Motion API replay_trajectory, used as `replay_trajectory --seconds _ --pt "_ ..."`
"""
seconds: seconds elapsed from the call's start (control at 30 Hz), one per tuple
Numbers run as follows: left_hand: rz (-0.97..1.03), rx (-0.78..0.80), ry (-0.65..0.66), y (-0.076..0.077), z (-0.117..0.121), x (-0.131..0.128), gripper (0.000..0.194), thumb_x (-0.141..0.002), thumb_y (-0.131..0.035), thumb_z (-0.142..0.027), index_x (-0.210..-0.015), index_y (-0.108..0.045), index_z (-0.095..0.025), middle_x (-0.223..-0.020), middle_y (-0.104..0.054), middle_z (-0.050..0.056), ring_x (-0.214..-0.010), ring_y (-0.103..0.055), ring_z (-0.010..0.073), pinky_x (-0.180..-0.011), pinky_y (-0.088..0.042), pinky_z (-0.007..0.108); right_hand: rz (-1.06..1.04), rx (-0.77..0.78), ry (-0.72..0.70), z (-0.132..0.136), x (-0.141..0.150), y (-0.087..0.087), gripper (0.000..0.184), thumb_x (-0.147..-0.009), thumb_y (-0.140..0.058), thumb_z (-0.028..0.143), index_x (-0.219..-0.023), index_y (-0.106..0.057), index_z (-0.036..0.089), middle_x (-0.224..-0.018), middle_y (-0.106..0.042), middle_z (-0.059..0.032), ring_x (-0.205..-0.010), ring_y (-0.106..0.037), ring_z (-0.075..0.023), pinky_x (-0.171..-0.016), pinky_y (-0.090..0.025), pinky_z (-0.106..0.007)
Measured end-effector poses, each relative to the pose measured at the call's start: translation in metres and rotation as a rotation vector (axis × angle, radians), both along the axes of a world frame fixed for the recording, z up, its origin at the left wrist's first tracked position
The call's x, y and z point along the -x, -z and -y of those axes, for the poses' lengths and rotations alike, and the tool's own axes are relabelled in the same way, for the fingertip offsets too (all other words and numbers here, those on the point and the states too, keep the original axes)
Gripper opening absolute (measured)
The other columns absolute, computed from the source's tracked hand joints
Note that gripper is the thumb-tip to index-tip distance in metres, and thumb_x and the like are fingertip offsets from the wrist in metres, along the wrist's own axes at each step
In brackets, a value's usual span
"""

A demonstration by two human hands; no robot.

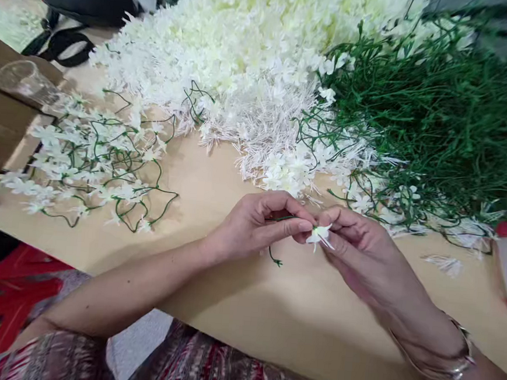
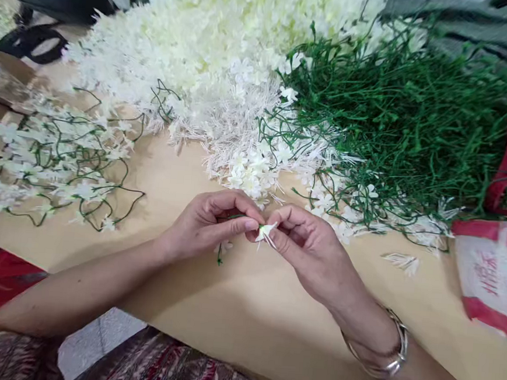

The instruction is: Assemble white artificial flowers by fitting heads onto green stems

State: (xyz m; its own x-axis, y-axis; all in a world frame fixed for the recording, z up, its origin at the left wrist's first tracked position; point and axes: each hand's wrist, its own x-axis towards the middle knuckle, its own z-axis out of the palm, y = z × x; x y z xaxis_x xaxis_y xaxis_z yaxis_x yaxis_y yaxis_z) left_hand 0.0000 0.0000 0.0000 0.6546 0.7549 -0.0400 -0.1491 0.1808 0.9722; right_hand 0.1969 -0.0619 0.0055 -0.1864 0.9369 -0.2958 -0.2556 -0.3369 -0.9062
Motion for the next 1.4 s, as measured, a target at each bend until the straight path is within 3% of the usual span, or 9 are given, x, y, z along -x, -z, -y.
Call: replay_trajectory --seconds 0.43,0.6,0.77,1.0,1.23,1.4 --pt "-0.069 -0.186 -0.069 0.01 0.008 0.0 0.032 -0.095 -0.079 -0.046 -0.093 -0.077 -0.014 -0.086 -0.076 0.007 -0.074 -0.073 0.0122 -0.071 -0.061 0.023 0.087 0.004 -0.034 -0.004 0.001 0.003 0.037 -0.077 -0.092 0.055 -0.079 -0.068 0.026 -0.072 -0.074 -0.0018 -0.07 -0.07 -0.0187 -0.07 -0.058 -0.032" --pt "-0.038 -0.157 -0.086 0.008 0.009 -0.005 0.03 -0.097 -0.076 -0.045 -0.098 -0.075 -0.014 -0.084 -0.077 0.006 -0.078 -0.075 0.0131 -0.077 -0.063 0.024 0.022 -0.01 -0.008 -0.01 -0.003 0.004 0.034 -0.076 -0.094 0.051 -0.08 -0.07 0.027 -0.071 -0.073 0.0004 -0.067 -0.07 -0.0164 -0.073 -0.061 -0.031" --pt "-0.024 -0.115 -0.047 0.004 0.007 -0.005 0.028 -0.1 -0.073 -0.039 -0.114 -0.073 -0.015 -0.103 -0.082 0.009 -0.09 -0.081 0.0162 -0.086 -0.066 0.028 -0.045 0.018 -0.002 -0.014 -0.008 0.007 0.028 -0.078 -0.094 0.044 -0.081 -0.072 0.027 -0.077 -0.075 0.0013 -0.072 -0.072 -0.014 -0.078 -0.061 -0.029" --pt "-0.038 -0.046 -0.09 0.011 0.003 -0.004 0.033 -0.094 -0.08 -0.046 -0.103 -0.073 -0.015 -0.088 -0.082 0.006 -0.083 -0.081 0.0158 -0.082 -0.066 0.026 -0.017 -0.005 0.041 -0.012 -0.005 0.006 0.029 -0.077 -0.094 0.047 -0.09 -0.077 0.029 -0.08 -0.076 0.001 -0.075 -0.071 -0.0144 -0.075 -0.059 -0.028" --pt "-0.05 -0.026 -0.088 0.012 0.005 -0.005 0.035 -0.092 -0.081 -0.049 -0.096 -0.074 -0.015 -0.083 -0.08 0.005 -0.077 -0.078 0.0138 -0.077 -0.065 0.024 0.091 -0.063 0.05 -0.008 0.001 0.006 0.027 -0.083 -0.09 0.051 -0.082 -0.074 0.029 -0.073 -0.071 0.0014 -0.081 -0.072 -0.016 -0.079 -0.058 -0.029" --pt "-0.08 -0.024 -0.083 0.011 0.006 -0.003 0.034 -0.092 -0.081 -0.049 -0.097 -0.074 -0.016 -0.081 -0.079 0.004 -0.076 -0.077 0.013 -0.076 -0.064 0.022 0.111 -0.066 0.069 -0.009 0.005 0.005 0.035 -0.08 -0.09 0.054 -0.077 -0.068 0.027 -0.07 -0.07 0.002 -0.071 -0.069 -0.0157 -0.069 -0.058 -0.03"
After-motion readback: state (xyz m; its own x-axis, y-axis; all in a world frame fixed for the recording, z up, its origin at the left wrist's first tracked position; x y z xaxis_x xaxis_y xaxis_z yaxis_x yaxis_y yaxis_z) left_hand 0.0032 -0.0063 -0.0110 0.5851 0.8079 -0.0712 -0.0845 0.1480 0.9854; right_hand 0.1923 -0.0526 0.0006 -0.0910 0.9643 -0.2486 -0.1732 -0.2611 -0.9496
